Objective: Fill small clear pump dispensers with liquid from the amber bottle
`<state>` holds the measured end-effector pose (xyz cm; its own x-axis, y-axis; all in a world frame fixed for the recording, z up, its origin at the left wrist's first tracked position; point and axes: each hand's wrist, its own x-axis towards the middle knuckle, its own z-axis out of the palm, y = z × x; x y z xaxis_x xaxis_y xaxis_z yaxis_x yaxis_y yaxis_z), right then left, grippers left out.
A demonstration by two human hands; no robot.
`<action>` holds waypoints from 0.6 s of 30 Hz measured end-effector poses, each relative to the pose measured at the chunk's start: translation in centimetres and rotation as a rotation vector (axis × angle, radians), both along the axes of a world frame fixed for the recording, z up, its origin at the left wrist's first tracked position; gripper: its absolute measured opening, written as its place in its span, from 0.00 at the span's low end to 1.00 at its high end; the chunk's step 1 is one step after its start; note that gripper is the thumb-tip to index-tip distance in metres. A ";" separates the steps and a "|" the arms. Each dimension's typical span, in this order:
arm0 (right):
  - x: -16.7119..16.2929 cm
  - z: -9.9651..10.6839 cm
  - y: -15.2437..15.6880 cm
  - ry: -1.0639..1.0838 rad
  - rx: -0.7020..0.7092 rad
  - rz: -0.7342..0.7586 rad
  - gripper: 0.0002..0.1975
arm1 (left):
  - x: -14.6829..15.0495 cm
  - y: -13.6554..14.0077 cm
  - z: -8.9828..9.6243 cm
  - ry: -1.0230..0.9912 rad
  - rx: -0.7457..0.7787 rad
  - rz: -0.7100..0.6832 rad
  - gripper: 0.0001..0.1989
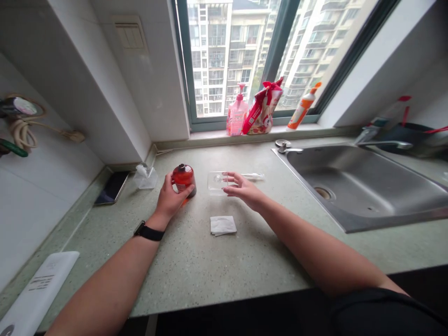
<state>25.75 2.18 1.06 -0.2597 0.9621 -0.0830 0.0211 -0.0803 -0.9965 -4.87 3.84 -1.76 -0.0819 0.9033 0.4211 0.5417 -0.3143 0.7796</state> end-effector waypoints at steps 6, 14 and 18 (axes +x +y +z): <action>0.7 -1.3 -0.2 -0.010 -0.028 0.048 0.39 | -0.1 -2.1 2.3 0.282 0.507 0.068 0.45; 0.8 -1.4 -0.3 0.067 -0.041 0.223 0.38 | 3.2 -5.1 2.5 0.269 0.191 -0.441 0.45; 0.5 -2.1 -0.4 0.081 -0.013 0.305 0.39 | 3.5 -4.9 2.2 0.217 0.046 -0.470 0.43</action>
<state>26.23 1.81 -1.07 -0.5428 0.8376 -0.0620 -0.0333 -0.0953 -0.9949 -1.38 -1.05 0.49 0.4219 0.8019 0.4230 0.4817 -0.5936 0.6447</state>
